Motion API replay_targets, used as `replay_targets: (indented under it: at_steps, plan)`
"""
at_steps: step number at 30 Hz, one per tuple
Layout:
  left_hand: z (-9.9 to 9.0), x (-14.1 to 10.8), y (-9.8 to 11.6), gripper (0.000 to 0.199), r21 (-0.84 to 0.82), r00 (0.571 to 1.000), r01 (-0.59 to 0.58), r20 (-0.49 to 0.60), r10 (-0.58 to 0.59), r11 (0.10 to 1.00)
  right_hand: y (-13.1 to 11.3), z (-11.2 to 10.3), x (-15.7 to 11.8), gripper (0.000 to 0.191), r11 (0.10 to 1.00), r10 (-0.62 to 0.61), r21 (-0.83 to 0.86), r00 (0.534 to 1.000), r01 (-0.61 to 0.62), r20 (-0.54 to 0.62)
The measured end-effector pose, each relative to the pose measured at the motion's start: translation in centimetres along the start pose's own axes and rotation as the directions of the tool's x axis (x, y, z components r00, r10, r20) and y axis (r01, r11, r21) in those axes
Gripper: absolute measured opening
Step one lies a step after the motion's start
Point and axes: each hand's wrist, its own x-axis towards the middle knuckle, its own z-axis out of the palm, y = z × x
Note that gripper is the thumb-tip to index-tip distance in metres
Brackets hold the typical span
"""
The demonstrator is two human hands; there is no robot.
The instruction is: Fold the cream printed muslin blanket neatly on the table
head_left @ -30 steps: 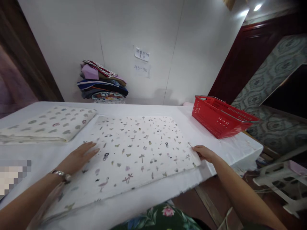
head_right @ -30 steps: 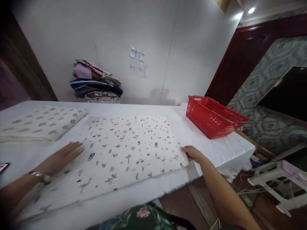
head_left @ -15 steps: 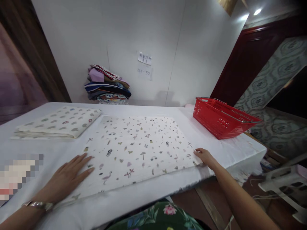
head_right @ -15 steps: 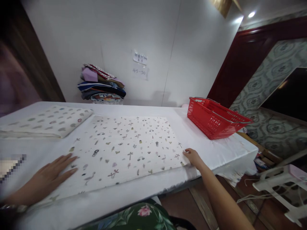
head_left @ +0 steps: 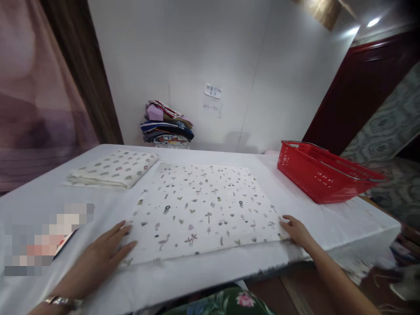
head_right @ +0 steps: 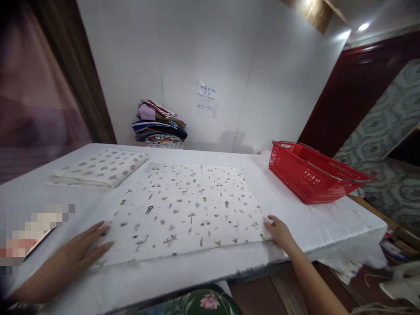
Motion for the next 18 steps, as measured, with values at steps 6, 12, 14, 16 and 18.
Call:
replay_targets:
  at_steps: [6,12,14,16,18]
  plan:
    - [-0.9,-1.7,1.1,0.065,0.075,0.997,-0.060,-0.042,0.063,0.995,1.9,0.6,1.1,0.050,0.969,-0.198,-0.172,0.975,0.178,-0.102]
    - [-0.9,-2.3,1.3,0.054,0.026,0.993,-0.042,-0.110,0.045,0.999,2.3,0.6,1.0,0.054,0.960,-0.211,-0.210,0.972,0.188,-0.098]
    - [-1.1,-2.5,1.6,0.050,-0.009,0.996,-0.001,-0.086,0.001,1.000,2.5,0.6,1.0,0.055,0.954,-0.217,-0.231,0.972,0.191,-0.089]
    - [-1.5,-2.7,2.0,0.047,-0.035,0.998,0.037,-0.046,-0.039,0.999,3.0,0.6,1.2,0.058,0.940,-0.243,-0.262,0.967,0.217,-0.073]
    - [-2.0,-3.0,2.4,0.044,-0.058,0.997,0.078,-0.024,-0.080,0.995,3.6,0.7,1.6,0.062,0.920,-0.275,-0.302,0.960,0.248,-0.048]
